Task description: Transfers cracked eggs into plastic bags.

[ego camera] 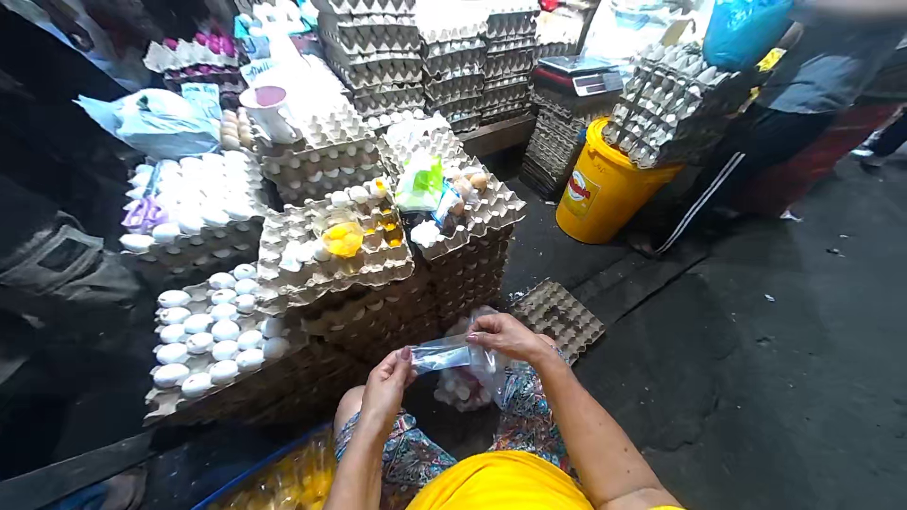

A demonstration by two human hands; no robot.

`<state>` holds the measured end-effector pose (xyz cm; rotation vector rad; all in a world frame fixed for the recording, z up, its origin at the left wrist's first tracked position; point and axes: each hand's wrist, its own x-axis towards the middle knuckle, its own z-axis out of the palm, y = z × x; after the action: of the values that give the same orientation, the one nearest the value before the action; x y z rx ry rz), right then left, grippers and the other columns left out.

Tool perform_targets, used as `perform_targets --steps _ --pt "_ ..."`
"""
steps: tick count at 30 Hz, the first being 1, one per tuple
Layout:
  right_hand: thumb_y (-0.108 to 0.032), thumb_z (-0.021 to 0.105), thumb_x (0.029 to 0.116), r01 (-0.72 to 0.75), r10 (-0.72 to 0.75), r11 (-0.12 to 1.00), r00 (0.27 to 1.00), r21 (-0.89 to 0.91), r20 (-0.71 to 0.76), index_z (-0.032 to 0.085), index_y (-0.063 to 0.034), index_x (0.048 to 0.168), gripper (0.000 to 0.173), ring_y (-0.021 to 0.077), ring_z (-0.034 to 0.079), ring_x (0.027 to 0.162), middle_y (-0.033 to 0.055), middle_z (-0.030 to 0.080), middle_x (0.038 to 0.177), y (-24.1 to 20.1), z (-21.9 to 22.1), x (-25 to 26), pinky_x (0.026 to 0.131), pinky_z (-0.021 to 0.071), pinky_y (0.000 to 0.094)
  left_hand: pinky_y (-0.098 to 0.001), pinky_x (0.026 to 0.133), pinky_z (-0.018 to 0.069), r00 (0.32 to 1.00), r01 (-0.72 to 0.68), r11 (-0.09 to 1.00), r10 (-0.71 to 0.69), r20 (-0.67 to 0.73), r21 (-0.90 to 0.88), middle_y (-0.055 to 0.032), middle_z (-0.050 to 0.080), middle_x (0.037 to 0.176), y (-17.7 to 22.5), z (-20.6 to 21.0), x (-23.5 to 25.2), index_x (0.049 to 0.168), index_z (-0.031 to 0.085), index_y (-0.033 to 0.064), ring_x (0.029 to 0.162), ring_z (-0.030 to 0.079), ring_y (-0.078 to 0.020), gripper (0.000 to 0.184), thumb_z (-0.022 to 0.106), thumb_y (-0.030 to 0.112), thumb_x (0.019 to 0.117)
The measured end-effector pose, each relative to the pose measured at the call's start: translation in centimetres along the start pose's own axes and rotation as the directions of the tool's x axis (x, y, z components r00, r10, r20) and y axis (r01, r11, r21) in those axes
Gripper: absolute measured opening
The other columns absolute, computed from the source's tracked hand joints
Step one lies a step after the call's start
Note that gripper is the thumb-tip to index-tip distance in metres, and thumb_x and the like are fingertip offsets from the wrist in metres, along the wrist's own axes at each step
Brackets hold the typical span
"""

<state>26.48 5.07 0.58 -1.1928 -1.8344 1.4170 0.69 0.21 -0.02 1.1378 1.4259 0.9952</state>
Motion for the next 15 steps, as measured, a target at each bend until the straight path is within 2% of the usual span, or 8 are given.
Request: perform_targets --steps 2,6,7,9,10,12,13,15 --pt "-0.019 0.059 0.1032 -0.012 0.005 0.996 0.997 -0.089 -0.075 0.07 0.002 0.108 0.024 0.011 0.062 0.08 0.009 0.069 0.092 0.0 0.1 0.2 0.079 0.0522 0.0319 -0.0181 0.064 0.0494 0.999 -0.015 0.996 0.012 -0.032 -0.089 0.0057 0.06 0.074 0.4 0.6 -0.2 0.103 0.064 0.0036 0.064 0.056 -0.0011 0.021 0.047 0.014 0.1089" --pt "-0.022 0.059 0.1039 -0.012 -0.027 0.983 0.978 -0.185 -0.208 0.071 0.0005 0.111 0.027 0.0187 0.067 0.092 0.0139 0.072 0.103 0.4 0.4 0.4 0.089 0.0529 0.0378 -0.0215 0.074 0.0554 0.999 -0.04 0.984 0.04 -0.005 -0.172 0.0021 0.067 0.086 1.2 0.8 -0.7 0.103 0.065 0.0018 0.076 0.064 -0.0043 0.007 0.059 0.0 0.0992" --pt "-0.023 0.061 0.1029 -0.013 -0.052 0.973 0.961 -0.232 -0.271 0.072 -0.0003 0.112 0.027 0.0205 0.067 0.098 0.0144 0.072 0.107 0.5 0.5 0.4 0.093 0.0521 0.039 -0.0216 0.075 0.0559 0.999 -0.047 0.983 0.048 0.003 -0.178 0.0019 0.068 0.087 1.3 0.8 -0.8 0.102 0.065 0.0022 0.077 0.065 -0.0044 0.007 0.06 0.0 0.0982" --pt "-0.025 0.064 0.1007 -0.046 -0.147 0.913 0.89 -0.405 -0.432 0.071 -0.0016 0.122 0.033 0.0337 0.063 0.12 0.0202 0.068 0.124 0.1 1.2 0.4 0.108 0.0451 0.0523 -0.0201 0.071 0.0551 0.998 -0.064 0.98 0.062 -0.019 -0.187 0.0034 0.068 0.083 1.4 1.0 -1.0 0.099 0.067 0.0043 0.074 0.064 -0.0034 0.004 0.063 0.003 0.0966" --pt "-0.025 0.064 0.0997 -0.062 -0.223 0.872 0.833 -0.486 -0.506 0.071 -0.0018 0.125 0.034 0.0394 0.061 0.123 0.0228 0.066 0.128 -0.2 1.8 0.5 0.109 0.0434 0.0578 -0.0195 0.069 0.0542 0.997 -0.075 0.981 0.068 -0.048 -0.181 0.0042 0.067 0.081 1.5 1.2 -1.1 0.097 0.066 0.0049 0.072 0.063 -0.0028 0.002 0.064 0.005 0.0956" --pt "-0.026 0.064 0.0992 -0.068 -0.332 0.826 0.744 -0.56 -0.58 0.073 -0.0028 0.12 0.033 0.0401 0.064 0.119 0.0218 0.068 0.124 -1.5 3.5 0.5 0.101 0.05 0.0581 -0.0196 0.07 0.0546 0.99 -0.106 0.982 0.089 -0.113 -0.155 0.0047 0.066 0.08 1.5 2.0 -1.0 0.095 0.066 0.0045 0.073 0.063 -0.0024 0.003 0.068 0.006 0.0944" --pt "-0.029 0.064 0.0994 -0.039 -0.326 0.843 0.756 -0.537 -0.567 0.074 -0.0027 0.117 0.033 0.0364 0.066 0.115 0.0194 0.07 0.12 -2.5 4.4 0.2 0.097 0.0527 0.0548 -0.0194 0.071 0.0542 0.985 -0.122 0.982 0.102 -0.137 -0.144 0.0052 0.066 0.08 1.4 2.6 -1.0 0.094 0.065 0.0046 0.074 0.063 -0.0019 0.005 0.069 0.007 0.0935" --pt "-0.035 0.065 0.0997 0.027 -0.176 0.941 0.892 -0.337 -0.417 0.069 0.0012 0.114 0.04 0.0293 0.068 0.102 0.0174 0.071 0.108 -4.8 5.6 -0.9 0.092 0.0553 0.0479 -0.0187 0.071 0.0543 0.982 -0.135 0.979 0.112 -0.152 -0.152 0.0058 0.064 0.08 1.4 3.6 -1.1 0.093 0.063 0.0044 0.074 0.062 -0.0007 0.006 0.068 0.003 0.0925"
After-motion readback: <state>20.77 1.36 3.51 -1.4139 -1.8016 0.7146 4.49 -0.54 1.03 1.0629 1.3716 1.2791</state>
